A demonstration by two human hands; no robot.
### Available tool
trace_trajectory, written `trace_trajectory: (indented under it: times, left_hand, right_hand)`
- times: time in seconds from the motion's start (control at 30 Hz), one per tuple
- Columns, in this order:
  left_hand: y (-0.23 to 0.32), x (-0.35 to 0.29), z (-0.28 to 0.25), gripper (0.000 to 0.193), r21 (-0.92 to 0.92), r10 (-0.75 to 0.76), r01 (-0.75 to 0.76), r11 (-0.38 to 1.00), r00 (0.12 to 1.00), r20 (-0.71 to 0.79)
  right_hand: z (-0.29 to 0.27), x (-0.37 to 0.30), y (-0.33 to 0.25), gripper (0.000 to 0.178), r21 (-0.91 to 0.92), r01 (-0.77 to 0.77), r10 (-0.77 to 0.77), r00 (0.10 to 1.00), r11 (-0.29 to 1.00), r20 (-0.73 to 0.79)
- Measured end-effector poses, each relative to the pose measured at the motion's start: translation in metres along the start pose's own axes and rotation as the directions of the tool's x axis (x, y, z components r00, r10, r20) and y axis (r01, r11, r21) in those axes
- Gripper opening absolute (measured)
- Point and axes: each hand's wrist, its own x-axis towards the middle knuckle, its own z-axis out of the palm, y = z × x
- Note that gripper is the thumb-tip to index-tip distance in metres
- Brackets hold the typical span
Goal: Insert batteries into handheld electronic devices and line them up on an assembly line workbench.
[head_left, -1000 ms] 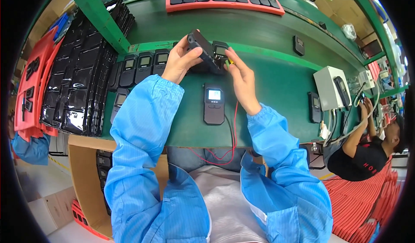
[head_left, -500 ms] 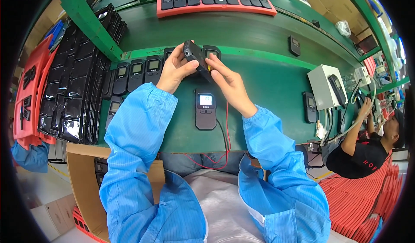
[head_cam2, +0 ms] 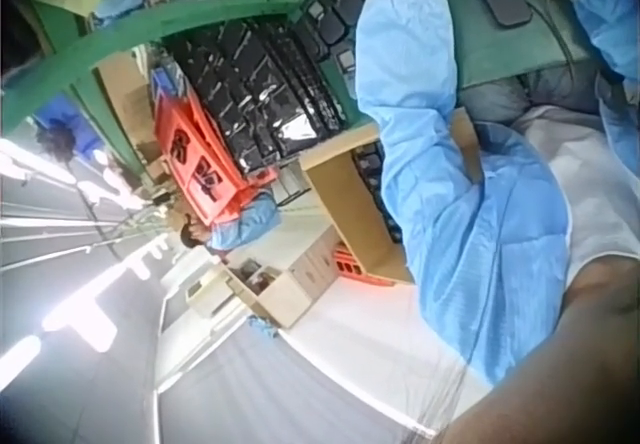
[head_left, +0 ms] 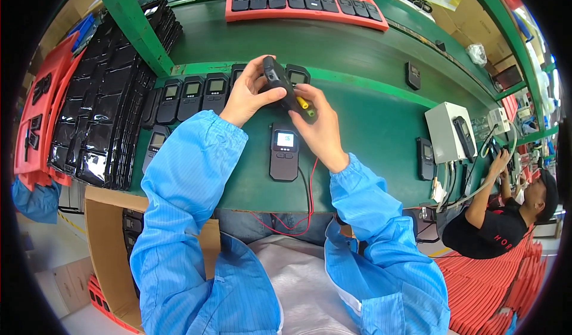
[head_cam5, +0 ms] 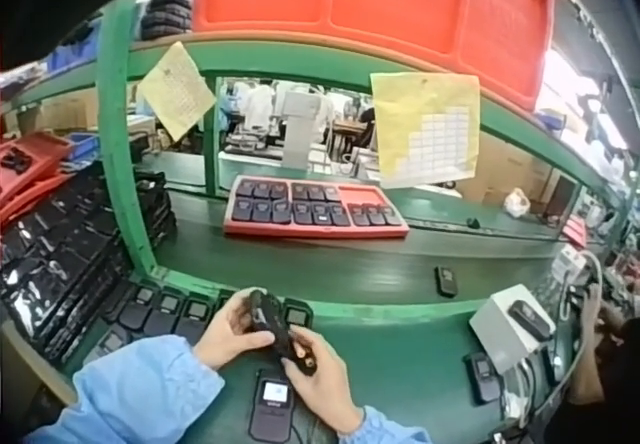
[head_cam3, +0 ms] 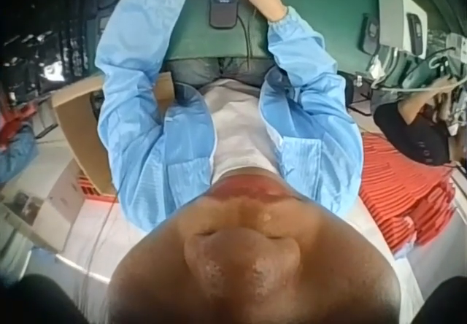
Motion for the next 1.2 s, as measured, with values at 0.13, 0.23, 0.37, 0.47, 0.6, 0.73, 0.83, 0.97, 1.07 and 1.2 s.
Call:
trace_trajectory:
  times: [0.13,0.23,0.37,0.47,0.6,0.73,0.83,0.97,1.07,1.2]
  left_hand:
    - [0.001,0.002,0.001,0.079,-0.041,-0.002,0.001,0.999,0.999,-0.038]
    - [0.004,0.003,0.001,0.078,-0.055,-0.022,0.018,0.998,0.998,-0.059]
    - [0.006,0.003,-0.001,0.074,-0.114,-0.112,0.098,0.989,0.987,-0.115]
    - [0.006,0.000,-0.001,0.072,-0.195,-0.134,0.111,0.975,0.985,-0.111]
    - [0.004,-0.001,-0.003,0.071,-0.226,-0.129,0.105,0.968,0.987,-0.094]
    - [0.003,0.003,-0.004,0.071,-0.200,-0.166,0.147,0.969,0.983,-0.078]
    - [0.004,0.001,0.001,0.070,-0.173,-0.183,0.182,0.968,0.983,0.007]
    - [0.001,0.000,0.001,0.071,-0.152,-0.132,0.132,0.979,0.991,0.009]
    - [-0.001,-0.001,0.000,0.070,-0.152,-0.115,0.111,0.982,0.993,-0.022]
    - [0.000,0.000,-0.003,0.066,-0.177,-0.148,0.141,0.974,0.989,-0.028]
  right_hand:
    - [0.000,-0.001,0.002,0.056,0.057,-0.051,0.052,0.999,0.997,-0.011]
    - [0.004,-0.001,0.011,0.054,-0.032,0.044,-0.044,0.999,0.999,0.000]
    - [0.001,0.002,0.016,0.049,0.078,0.096,-0.095,0.995,0.992,-0.019]
    - [-0.001,0.000,0.012,0.043,0.215,0.102,-0.095,0.995,0.971,-0.042]
    - [-0.008,0.002,0.007,0.035,0.364,-0.121,0.126,0.992,0.924,0.011]
    - [-0.009,0.006,0.017,0.031,0.418,-0.111,0.130,0.991,0.902,-0.018]
    - [-0.008,0.007,0.015,0.028,0.330,-0.031,0.065,0.993,0.943,-0.095]
    - [-0.010,0.007,0.010,0.030,0.213,-0.022,0.032,0.998,0.977,-0.046]
    - [-0.010,0.004,0.009,0.032,0.144,-0.012,0.014,1.000,0.989,-0.012]
    - [-0.009,0.003,0.007,0.036,0.108,-0.001,0.001,1.000,0.994,0.006]
